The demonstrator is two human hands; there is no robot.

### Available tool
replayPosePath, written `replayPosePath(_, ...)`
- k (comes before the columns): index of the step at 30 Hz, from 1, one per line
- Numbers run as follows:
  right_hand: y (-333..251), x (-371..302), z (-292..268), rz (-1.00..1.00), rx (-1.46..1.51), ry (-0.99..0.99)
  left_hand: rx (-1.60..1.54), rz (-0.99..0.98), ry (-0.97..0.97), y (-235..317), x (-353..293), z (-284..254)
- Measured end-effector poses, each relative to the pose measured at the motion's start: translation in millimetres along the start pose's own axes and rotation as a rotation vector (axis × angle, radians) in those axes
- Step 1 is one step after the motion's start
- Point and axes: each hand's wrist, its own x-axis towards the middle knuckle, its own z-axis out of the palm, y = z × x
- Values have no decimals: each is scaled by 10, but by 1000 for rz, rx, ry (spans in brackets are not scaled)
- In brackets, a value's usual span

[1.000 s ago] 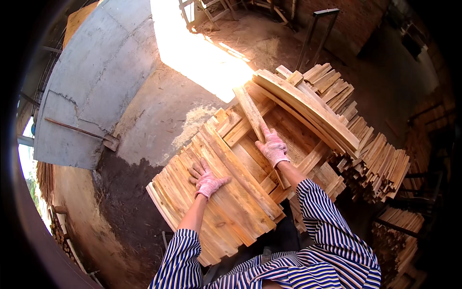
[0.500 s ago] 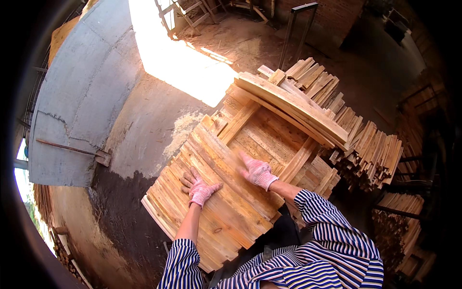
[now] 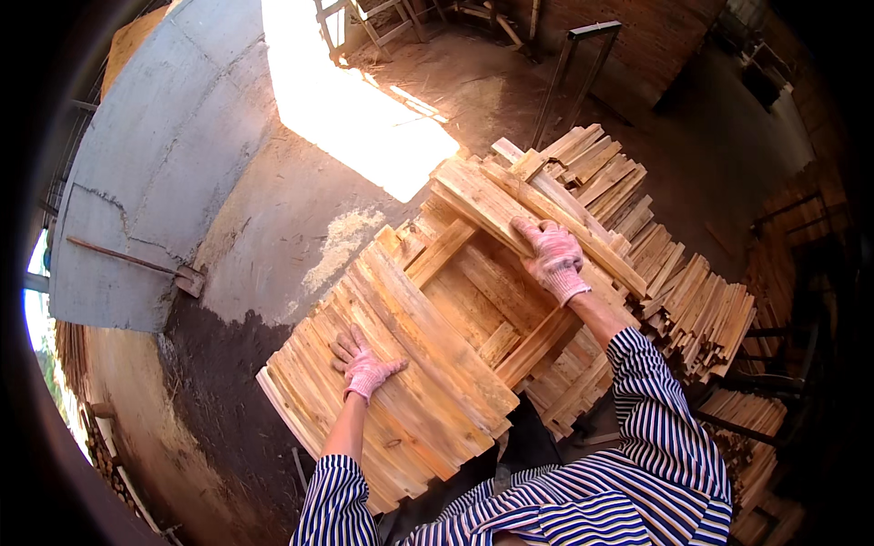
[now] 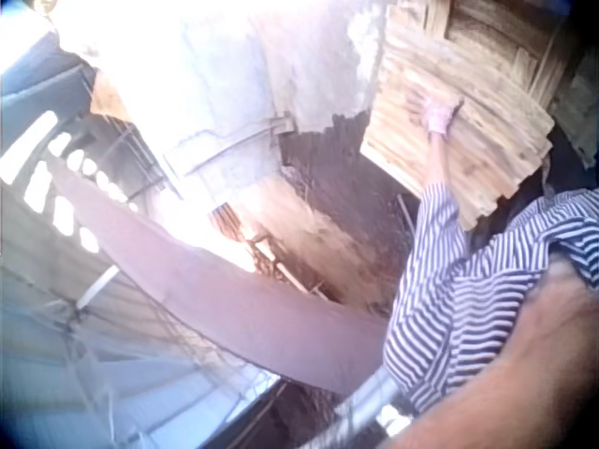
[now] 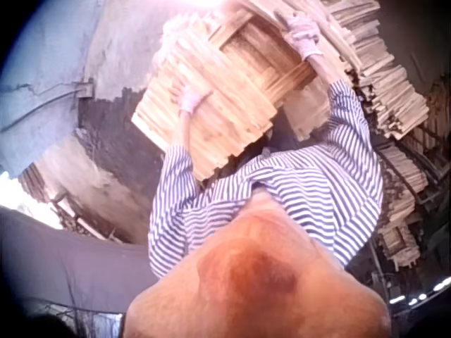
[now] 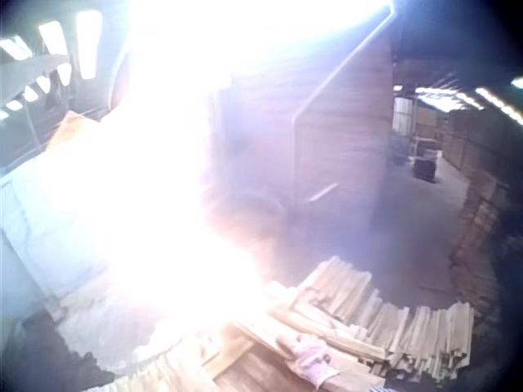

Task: The person picks up bundles of wooden planks from a large vertical rack and carries them to a nearby pile. They place the planks onto the stack, adjusting them to align with the existing wood. The person repeats this process, moving multiple bundles from the rack to the floor pile.

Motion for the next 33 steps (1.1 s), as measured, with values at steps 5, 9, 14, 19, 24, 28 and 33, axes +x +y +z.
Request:
replayPosePath(5, -911, -295, 664, -35, 183, -71, 24, -21, -7, -56, 4, 34)
replayPosePath(9, -1202, -505, 1337, -123, 344, -145, 22, -18, -4, 3, -4, 31)
replayPosePath(14, -1042, -194, 1100, -87, 245, -17, 7, -79, 7, -126, 16, 89)
replayPosePath(19, 175, 329, 578, 74, 85, 157, 3, -22, 28, 44, 3, 56)
replayPosePath(24, 465, 327, 231, -28, 122, 129, -3, -9, 46, -13, 10, 90)
replayPosePath(28, 1239, 528, 197, -58, 100, 211, -3, 4, 41, 83, 12, 82)
replayPosePath(33, 1575, 672, 329, -25, 317, -152, 1, -29, 31, -28, 74, 134)
